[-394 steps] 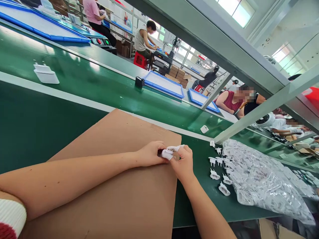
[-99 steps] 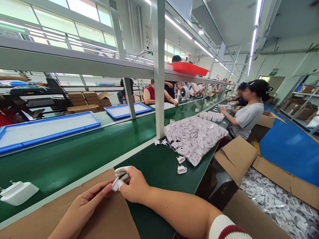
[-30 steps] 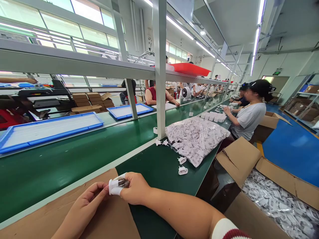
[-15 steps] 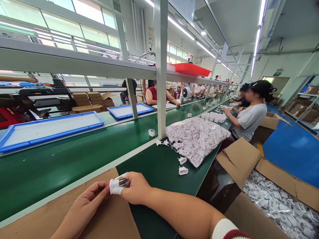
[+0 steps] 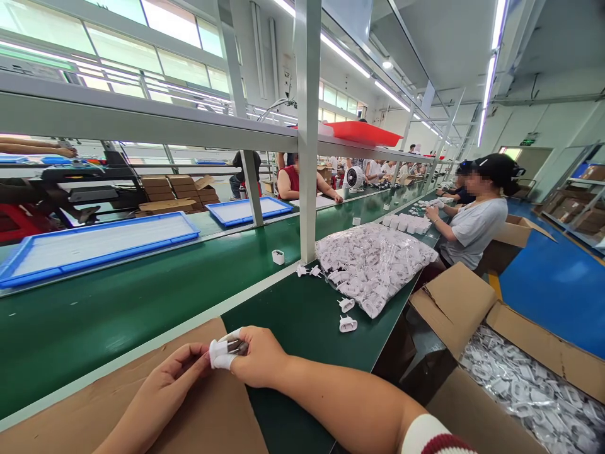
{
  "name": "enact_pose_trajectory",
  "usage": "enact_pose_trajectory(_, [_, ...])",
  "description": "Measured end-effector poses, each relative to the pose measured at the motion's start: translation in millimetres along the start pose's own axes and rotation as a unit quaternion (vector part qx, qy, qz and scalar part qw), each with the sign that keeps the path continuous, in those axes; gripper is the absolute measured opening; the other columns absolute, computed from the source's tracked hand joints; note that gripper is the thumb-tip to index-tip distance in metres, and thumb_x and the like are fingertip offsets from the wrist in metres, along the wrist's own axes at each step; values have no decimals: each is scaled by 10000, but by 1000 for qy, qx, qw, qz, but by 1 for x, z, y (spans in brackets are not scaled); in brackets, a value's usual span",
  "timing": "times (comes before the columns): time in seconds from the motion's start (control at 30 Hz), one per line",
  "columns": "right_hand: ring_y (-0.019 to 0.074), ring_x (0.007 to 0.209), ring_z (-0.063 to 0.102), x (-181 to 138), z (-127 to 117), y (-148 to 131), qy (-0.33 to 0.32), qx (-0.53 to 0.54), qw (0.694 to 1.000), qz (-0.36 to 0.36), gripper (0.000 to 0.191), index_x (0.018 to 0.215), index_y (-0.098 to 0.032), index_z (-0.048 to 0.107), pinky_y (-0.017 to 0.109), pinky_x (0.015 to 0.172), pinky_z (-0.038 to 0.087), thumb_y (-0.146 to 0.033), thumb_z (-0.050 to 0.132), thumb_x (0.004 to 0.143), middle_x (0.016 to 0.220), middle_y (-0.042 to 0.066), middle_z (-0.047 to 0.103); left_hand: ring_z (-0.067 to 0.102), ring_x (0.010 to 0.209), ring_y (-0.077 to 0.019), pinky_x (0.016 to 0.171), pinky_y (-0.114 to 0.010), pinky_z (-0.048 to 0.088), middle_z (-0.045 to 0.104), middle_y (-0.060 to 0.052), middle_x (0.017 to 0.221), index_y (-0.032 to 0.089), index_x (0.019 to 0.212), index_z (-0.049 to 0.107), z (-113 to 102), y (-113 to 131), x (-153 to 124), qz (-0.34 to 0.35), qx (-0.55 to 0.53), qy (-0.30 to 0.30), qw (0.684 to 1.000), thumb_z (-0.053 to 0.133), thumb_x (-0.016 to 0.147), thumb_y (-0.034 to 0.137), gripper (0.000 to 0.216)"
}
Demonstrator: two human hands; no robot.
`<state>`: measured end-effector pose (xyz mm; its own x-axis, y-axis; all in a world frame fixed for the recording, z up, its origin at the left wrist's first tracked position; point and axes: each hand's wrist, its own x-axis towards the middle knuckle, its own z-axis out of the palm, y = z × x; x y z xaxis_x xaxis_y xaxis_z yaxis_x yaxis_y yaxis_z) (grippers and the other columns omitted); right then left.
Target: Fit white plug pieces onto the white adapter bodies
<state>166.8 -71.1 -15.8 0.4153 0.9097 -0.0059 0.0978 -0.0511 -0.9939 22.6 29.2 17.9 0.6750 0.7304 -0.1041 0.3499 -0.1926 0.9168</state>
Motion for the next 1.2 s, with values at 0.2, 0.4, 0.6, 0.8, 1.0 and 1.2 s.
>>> enact_pose_trajectory(0.2, [189, 896, 705, -1, -1, -1, -3, -18, 1000, -8, 433, 1079, -263, 752, 256, 767, 539, -402, 854, 681, 978, 16, 747, 698, 918, -256, 766, -284, 574, 743, -7, 932, 276, 914, 663, -2, -5, 2, 6, 18, -14, 1000, 636, 600, 860, 663])
enact_pose_trajectory(0.4, [186, 894, 703, -1, -2, -2, -2, -33, 999, -11, 417, 1075, -264, 753, 252, 763, 538, -385, 850, 687, 994, 15, 746, 695, 882, -263, 760, -305, 582, 745, -8, 895, 275, 888, 683, -2, 2, -1, 15, 14, -14, 1000, 668, 606, 809, 604])
enact_pose_trajectory(0.6, [181, 861, 697, -2, -2, -2, -6, -42, 999, -4, 426, 1086, -272, 753, 247, 731, 530, -372, 850, 684, 968, 7, 746, 693, 887, -251, 753, -278, 569, 752, -4, 929, 281, 899, 676, -2, 7, -5, 2, 29, -17, 999, 647, 616, 806, 597])
enact_pose_trajectory(0.8, [183, 860, 691, -1, -2, -1, -2, -44, 999, -9, 421, 1079, -270, 760, 245, 720, 523, -377, 851, 682, 966, 13, 748, 697, 911, -260, 758, -281, 565, 746, 1, 900, 284, 901, 676, -1, 4, -3, 1, 24, -15, 1000, 659, 625, 784, 571])
enact_pose_trajectory(1.0, [169, 840, 679, -3, 0, -7, 3, -2, 1000, -10, 373, 1060, -278, 775, 237, 729, 506, -405, 831, 714, 949, 6, 747, 681, 877, -250, 802, -299, 567, 733, 3, 878, 284, 880, 678, -2, -2, 1, 24, 22, -16, 999, 668, 631, 779, 554])
enact_pose_trajectory(1.2, [172, 848, 682, -8, -2, -16, 14, 5, 1000, -14, 350, 1019, -285, 791, 236, 719, 506, -400, 847, 693, 991, 8, 738, 689, 888, -258, 776, -288, 572, 744, 3, 887, 292, 851, 683, 0, 3, 0, 34, 13, -15, 999, 685, 608, 804, 567])
